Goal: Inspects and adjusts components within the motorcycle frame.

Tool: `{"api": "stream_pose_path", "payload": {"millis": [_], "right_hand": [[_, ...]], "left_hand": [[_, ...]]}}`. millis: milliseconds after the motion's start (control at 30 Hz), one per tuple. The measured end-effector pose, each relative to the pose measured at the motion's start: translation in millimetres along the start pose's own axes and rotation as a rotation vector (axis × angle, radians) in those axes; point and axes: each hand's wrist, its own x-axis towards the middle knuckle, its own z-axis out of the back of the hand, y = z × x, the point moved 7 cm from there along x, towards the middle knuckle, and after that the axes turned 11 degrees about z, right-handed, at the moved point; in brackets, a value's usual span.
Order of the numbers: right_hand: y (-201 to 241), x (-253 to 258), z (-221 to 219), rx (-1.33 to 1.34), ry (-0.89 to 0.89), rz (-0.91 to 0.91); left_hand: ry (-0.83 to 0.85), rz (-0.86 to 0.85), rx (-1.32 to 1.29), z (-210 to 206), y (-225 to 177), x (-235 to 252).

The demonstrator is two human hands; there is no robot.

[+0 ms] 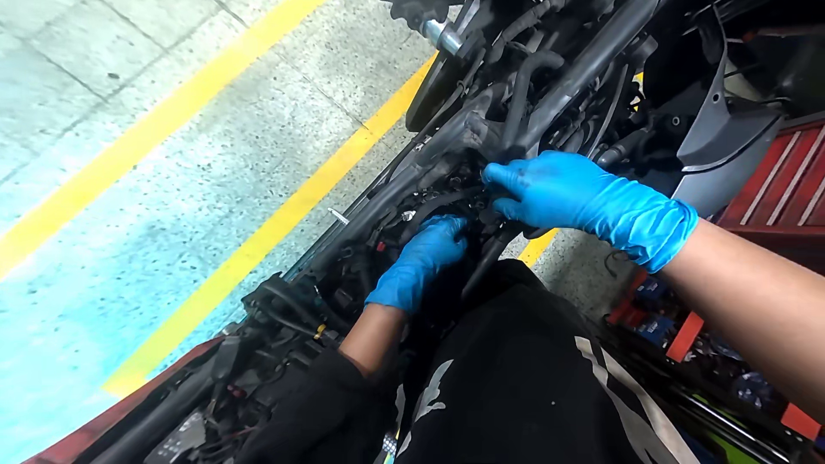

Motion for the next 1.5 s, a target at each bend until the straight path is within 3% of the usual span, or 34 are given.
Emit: {"api": "stream_pose_path", "payload": {"millis": [67,233,333,400,500,667,833,967,1133,1267,1400,1500], "right_hand": [[2.3,4.0,3.8,-0.136,-0.034,-0.049],[8.8,4.1,11.1,-0.068,0.016,0.01],[20.7,-7.2,26.4,0.098,0.164,-0.036],[4.3,-8.0,22.1,0.008,0.084,-0.004],[-9.1,-8.6,19.2,-0.146,0.034,-0.112],[-11.5,-11.3,14.1,0.015,0.065,0.014],[-12.0,-14.0,16.1,-0.101,0.026,-0.118],[-9.2,-15.3,13.2,0.026,0.024,0.062],[-8.1,-15.3,16.1,-0.105,0.03,-0.087],[-7.6,-16.6,11.0,-0.01,0.049,0.025],[-9.4,-14.8,8.8,-0.11,0.01,-0.116],[-10.3,-16.7,5.7,-0.046,0.051,-0.054]], "left_hand": [[0.044,0.002,0.066,1.9,-6.6,1.4],[-0.178,-0.193,0.074,-1.5,-11.3,9.7],[-0.131,-0.204,0.11,-1.0,-14.7,8.8],[-0.095,-0.198,0.142,-2.2,-14.1,11.4],[-0.075,-0.204,0.167,-4.8,-12.5,17.8],[-0.031,-0.167,0.228,-4.6,-13.9,18.8],[-0.029,-0.189,0.246,-5.8,-11.2,21.7],[-0.036,-0.191,0.301,-12.9,-5.2,27.1],[-0.02,-0.172,0.266,-6.8,-11.2,18.2],[-0.001,-0.143,0.288,-6.5,-11.4,18.8],[-0.007,-0.136,0.285,-7.2,-10.4,18.9],[-0.016,-0.156,0.285,-7.7,-10.7,20.0]]}}
